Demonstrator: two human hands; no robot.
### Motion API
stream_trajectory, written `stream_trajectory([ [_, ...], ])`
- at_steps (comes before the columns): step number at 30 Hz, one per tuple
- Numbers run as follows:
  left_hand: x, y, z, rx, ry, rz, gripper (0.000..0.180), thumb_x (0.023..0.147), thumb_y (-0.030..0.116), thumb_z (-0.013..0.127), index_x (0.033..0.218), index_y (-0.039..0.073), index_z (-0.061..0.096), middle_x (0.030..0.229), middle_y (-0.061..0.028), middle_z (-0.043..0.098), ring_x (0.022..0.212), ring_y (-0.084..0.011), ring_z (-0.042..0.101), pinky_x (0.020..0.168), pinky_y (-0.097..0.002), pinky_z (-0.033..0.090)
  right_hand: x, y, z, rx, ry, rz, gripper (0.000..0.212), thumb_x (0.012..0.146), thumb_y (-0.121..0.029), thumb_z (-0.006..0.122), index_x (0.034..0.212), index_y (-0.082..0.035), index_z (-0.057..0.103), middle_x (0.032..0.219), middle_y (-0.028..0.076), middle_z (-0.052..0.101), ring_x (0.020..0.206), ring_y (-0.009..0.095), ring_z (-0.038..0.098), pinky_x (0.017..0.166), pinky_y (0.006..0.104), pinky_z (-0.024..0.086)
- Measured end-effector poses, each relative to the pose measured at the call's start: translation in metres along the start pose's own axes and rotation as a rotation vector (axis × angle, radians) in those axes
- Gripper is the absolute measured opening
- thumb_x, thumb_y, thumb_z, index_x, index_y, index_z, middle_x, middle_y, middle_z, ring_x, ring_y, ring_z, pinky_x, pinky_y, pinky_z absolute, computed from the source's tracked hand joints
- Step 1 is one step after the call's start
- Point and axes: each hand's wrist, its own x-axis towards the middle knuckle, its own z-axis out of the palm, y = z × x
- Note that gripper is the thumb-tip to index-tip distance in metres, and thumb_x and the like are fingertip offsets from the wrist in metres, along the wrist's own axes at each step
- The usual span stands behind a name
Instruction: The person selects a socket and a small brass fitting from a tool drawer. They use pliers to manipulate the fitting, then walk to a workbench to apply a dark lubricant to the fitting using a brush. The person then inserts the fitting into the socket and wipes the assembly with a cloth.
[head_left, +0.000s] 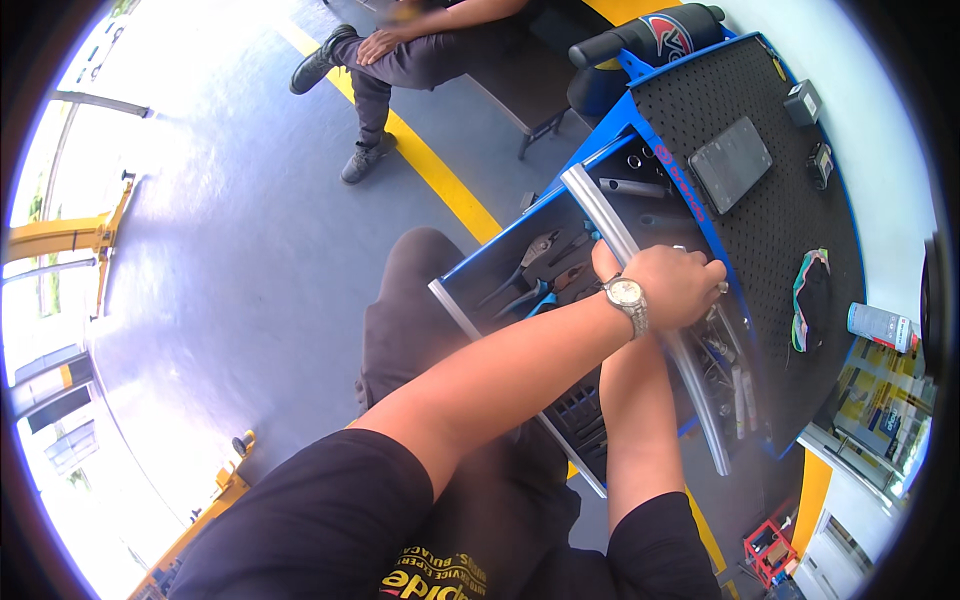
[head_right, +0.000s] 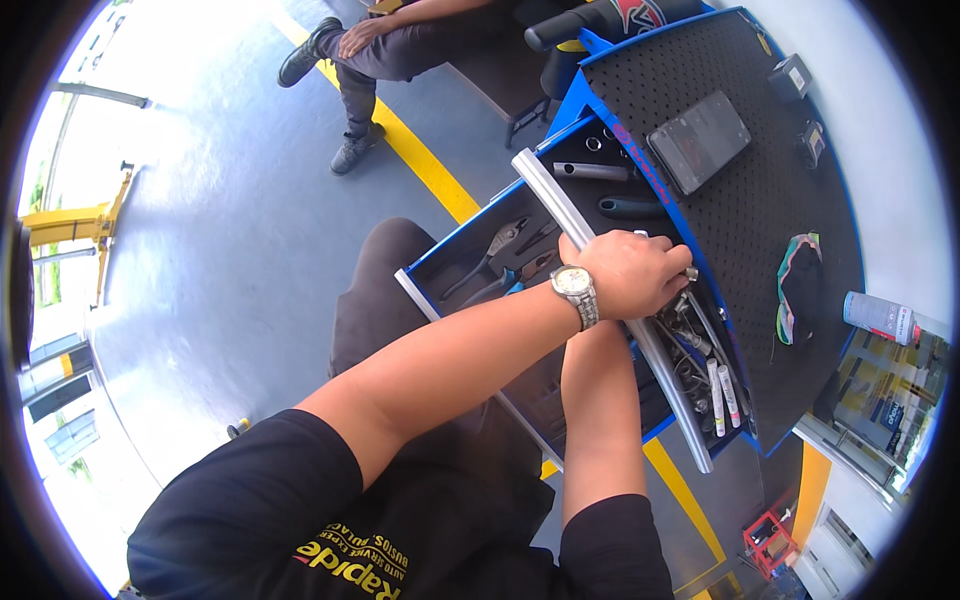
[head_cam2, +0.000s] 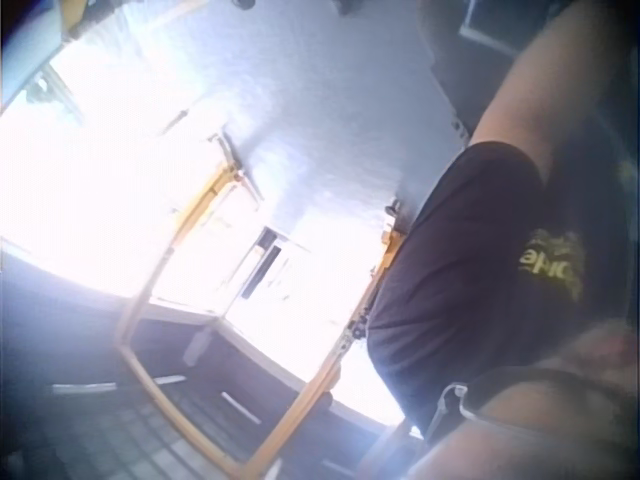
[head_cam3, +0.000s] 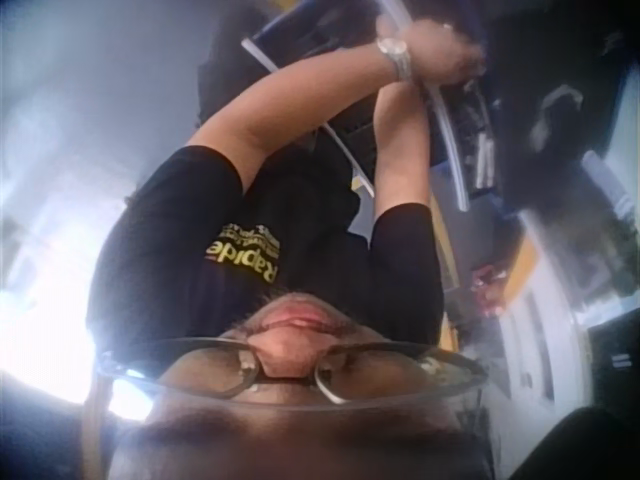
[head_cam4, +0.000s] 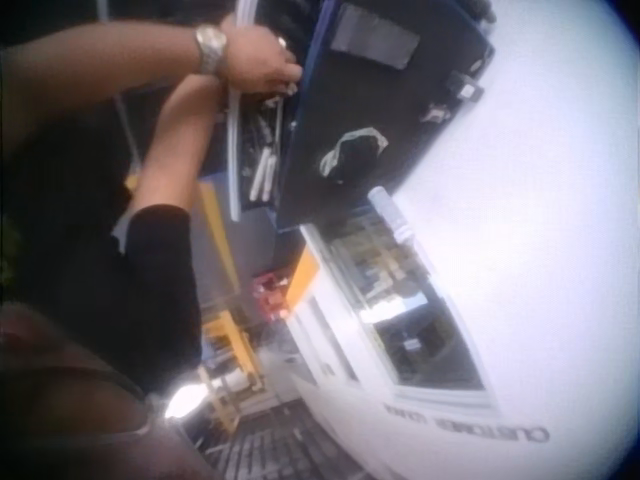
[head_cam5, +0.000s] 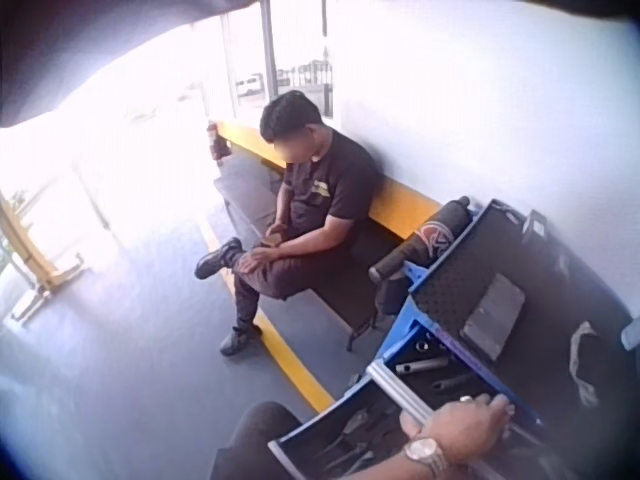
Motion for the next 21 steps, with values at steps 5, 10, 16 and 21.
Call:
stream_trajectory([
  [5, -0.001, 0.002, -0.003, -0.013, -0.005, 0.008, 0.025, 0.095, 0.034, 0.056, 0.098, 0.009, 0.061, 0.09, -0.0104, 0.068, 0.087, -0.032, 0.068, 0.078, -0.0457, 0.055, 0.007, 0.003, 0.011, -0.014, 0.066, 0.01, 0.052, 0.098, -0.052, 0.044, 0.107, -0.008, 0.071, 0.097, 0.011, 0.071, 0.092, 0.029, 0.067, 0.096, 0.0379, 0.046],
  [10, 0.0, 0.001, -0.007, -0.034, -0.016, -0.001, 0.027, 0.094, 0.034, 0.055, 0.098, 0.008, 0.061, 0.091, -0.0124, 0.068, 0.087, -0.0338, 0.068, 0.078, -0.0462, 0.055, 0.009, 0.007, 0.026, 0.107, 0.145, -0.019, 0.045, 0.094, -0.045, 0.054, 0.116, -0.008, 0.066, 0.112, 0.013, 0.065, 0.104, 0.032, 0.062, 0.1, 0.0423, 0.043],
  [16, 0.0, 0.0, -0.004, -0.134, 0.034, 0.047, 0.026, 0.089, 0.032, 0.061, 0.101, 0.009, 0.062, 0.092, -0.0128, 0.069, 0.086, -0.0348, 0.067, 0.076, -0.0462, 0.054, 0.001, 0.018, 0.09, 0.777, 0.519, -0.353, 0.048, 0.089, -0.038, 0.066, 0.127, -0.009, 0.06, 0.13, 0.016, 0.058, 0.119, 0.036, 0.056, 0.105, 0.0477, 0.039],
  [21, -0.003, -0.007, -0.019, -0.233, -0.021, -0.02, 0.029, 0.084, 0.025, 0.069, 0.106, 0.007, 0.063, 0.089, -0.0164, 0.071, 0.086, -0.0359, 0.069, 0.077, -0.044, 0.055, -0.113, 0.054, 0.07, 0.582, 0.551, -0.756, 0.037, 0.075, -0.023, 0.079, 0.104, -0.008, 0.064, 0.11, 0.014, 0.056, 0.108, 0.035, 0.058, 0.09, 0.0468, 0.048],
])
